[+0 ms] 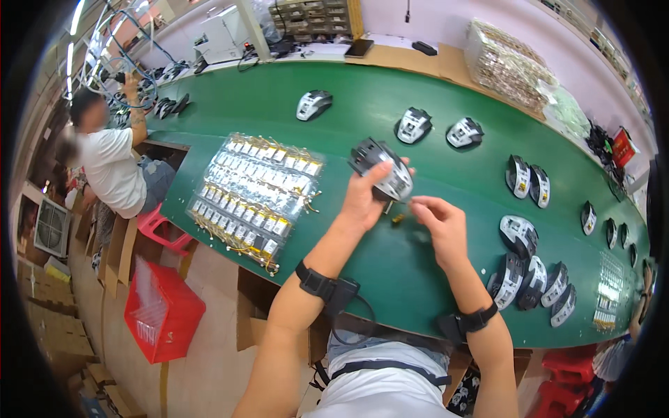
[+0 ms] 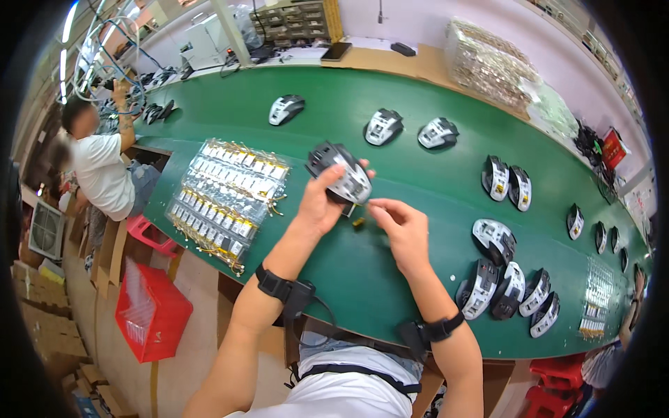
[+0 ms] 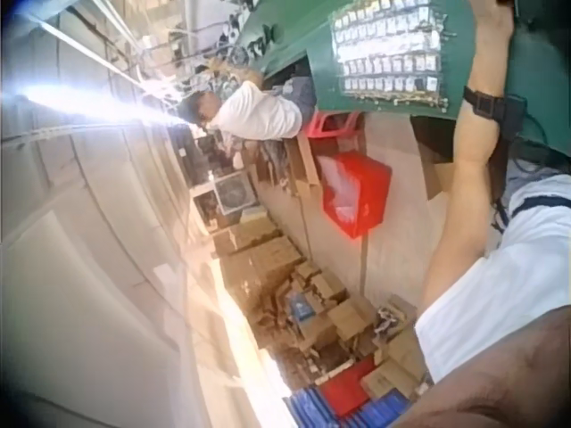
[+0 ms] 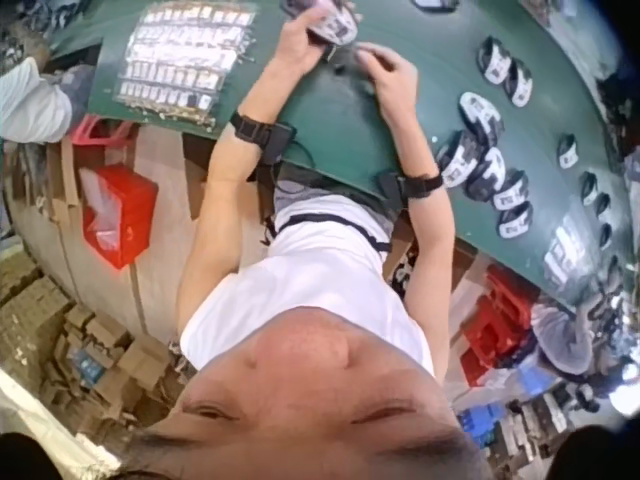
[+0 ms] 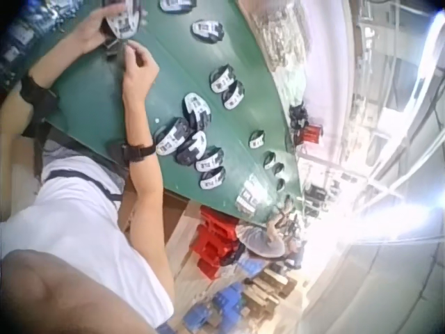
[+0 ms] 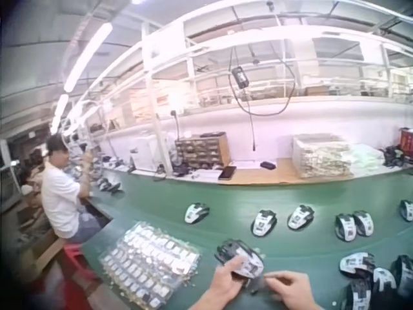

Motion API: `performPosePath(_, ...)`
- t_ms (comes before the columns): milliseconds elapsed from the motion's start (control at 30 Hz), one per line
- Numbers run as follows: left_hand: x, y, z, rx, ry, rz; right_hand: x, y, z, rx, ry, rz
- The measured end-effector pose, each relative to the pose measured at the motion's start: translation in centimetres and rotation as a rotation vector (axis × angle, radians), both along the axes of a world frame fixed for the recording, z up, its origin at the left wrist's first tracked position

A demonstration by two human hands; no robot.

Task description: The person assembles computer mice by inserting small battery packs into the open chassis of the devices. They pick up a mouse, place a battery inside, and set the mouse down on the green workbench, repeating this process for multiple units.

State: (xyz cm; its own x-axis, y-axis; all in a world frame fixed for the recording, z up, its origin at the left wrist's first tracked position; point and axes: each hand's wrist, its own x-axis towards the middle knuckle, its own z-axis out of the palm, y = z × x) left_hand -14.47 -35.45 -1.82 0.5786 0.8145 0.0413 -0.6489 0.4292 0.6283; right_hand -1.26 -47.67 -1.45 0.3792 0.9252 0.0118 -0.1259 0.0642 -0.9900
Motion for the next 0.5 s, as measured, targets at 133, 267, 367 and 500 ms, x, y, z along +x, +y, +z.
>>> performPosePath(133, 0.2, -1.6, -0.4, 0.008, 0.01, -0.101, 0.9, -1.9, 1.0, -0.036, 0.234, 0.029)
performPosePath(267, 1.8, -3.1, -0.2, -0.007, 0.07, -0.175, 3.7, -4.2, 0.2, -0.097, 0.601, 0.043)
performPosePath(367, 2.1, -3.7, -0.7, -0.035, 0.023, -0.189, 3.5, -5.2, -0.1, -0.123, 0.622, 0.053)
performPosePath(500, 1.7, -4.3, -0.5, -0.158, 0.014, -0.249, 2.8, -5.1, -0.3, -0.119, 0.532, 0.045)
